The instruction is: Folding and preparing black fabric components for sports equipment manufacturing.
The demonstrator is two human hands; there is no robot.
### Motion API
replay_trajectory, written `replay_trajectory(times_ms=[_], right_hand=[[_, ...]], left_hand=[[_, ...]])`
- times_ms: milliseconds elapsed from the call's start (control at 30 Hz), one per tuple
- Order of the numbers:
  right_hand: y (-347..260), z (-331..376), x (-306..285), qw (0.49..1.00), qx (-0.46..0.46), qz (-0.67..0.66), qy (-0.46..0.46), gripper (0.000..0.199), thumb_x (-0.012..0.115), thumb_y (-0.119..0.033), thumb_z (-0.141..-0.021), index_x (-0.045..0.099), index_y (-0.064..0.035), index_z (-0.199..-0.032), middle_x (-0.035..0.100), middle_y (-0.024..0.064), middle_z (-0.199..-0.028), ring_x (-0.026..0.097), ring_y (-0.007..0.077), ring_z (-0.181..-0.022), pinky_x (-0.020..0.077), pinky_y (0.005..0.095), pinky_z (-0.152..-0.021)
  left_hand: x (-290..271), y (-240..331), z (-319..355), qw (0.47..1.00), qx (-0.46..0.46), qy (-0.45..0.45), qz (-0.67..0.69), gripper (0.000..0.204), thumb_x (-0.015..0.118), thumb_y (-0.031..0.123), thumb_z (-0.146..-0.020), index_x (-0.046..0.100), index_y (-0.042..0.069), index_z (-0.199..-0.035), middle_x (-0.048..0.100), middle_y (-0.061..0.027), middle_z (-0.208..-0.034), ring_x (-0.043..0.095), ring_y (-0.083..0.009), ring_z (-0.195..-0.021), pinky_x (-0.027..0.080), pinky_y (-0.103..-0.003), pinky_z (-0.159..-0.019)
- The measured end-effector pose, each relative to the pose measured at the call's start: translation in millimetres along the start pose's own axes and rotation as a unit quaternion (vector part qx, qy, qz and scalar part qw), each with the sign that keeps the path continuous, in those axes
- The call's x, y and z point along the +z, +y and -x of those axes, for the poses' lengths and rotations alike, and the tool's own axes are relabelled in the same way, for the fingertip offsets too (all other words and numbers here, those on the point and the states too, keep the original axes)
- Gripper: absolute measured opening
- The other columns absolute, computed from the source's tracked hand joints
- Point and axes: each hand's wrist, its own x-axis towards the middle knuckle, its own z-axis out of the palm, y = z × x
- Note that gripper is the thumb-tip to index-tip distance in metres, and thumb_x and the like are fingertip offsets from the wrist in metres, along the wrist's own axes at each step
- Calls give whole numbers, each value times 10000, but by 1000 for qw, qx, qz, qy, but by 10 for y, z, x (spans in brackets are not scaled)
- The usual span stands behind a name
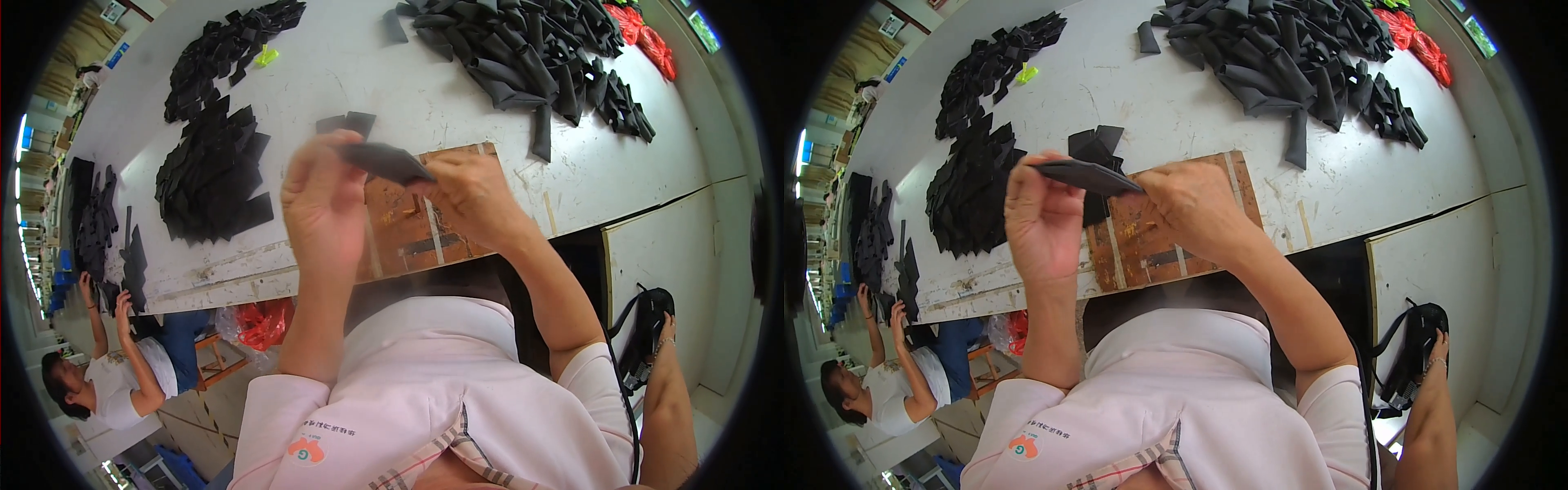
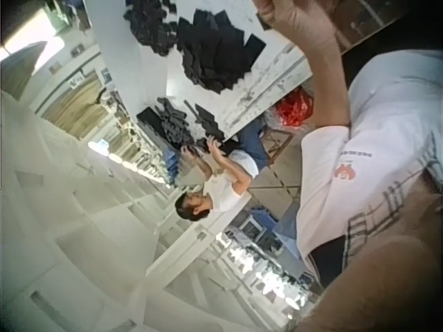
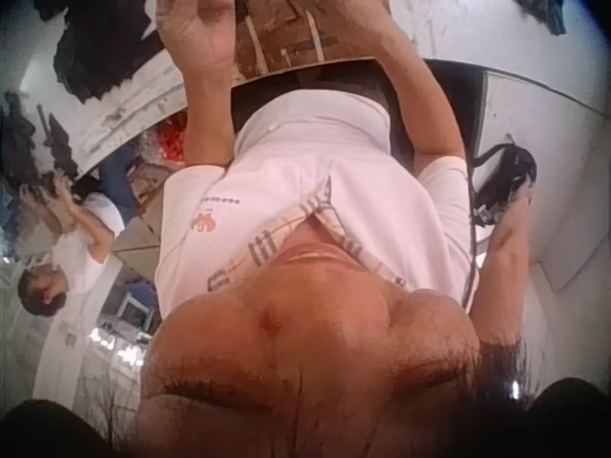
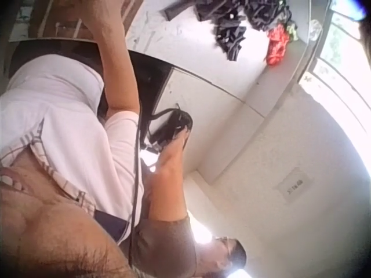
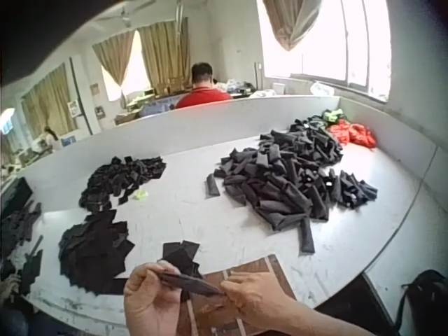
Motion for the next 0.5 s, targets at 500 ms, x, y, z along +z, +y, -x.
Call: replay_trajectory(times_ms=[500], right_hand=[[2,76,97,999,32,-1,-16,198,683,-143,-584,600,-90,-756,556,51,-631,552,219,-638,426,338,-545]], left_hand=[[-108,-55,79,983,-11,5,-185,70,557,38,-805,582,-15,-843,586,-34,-813,510,-63,-742,390,-183,-693]])
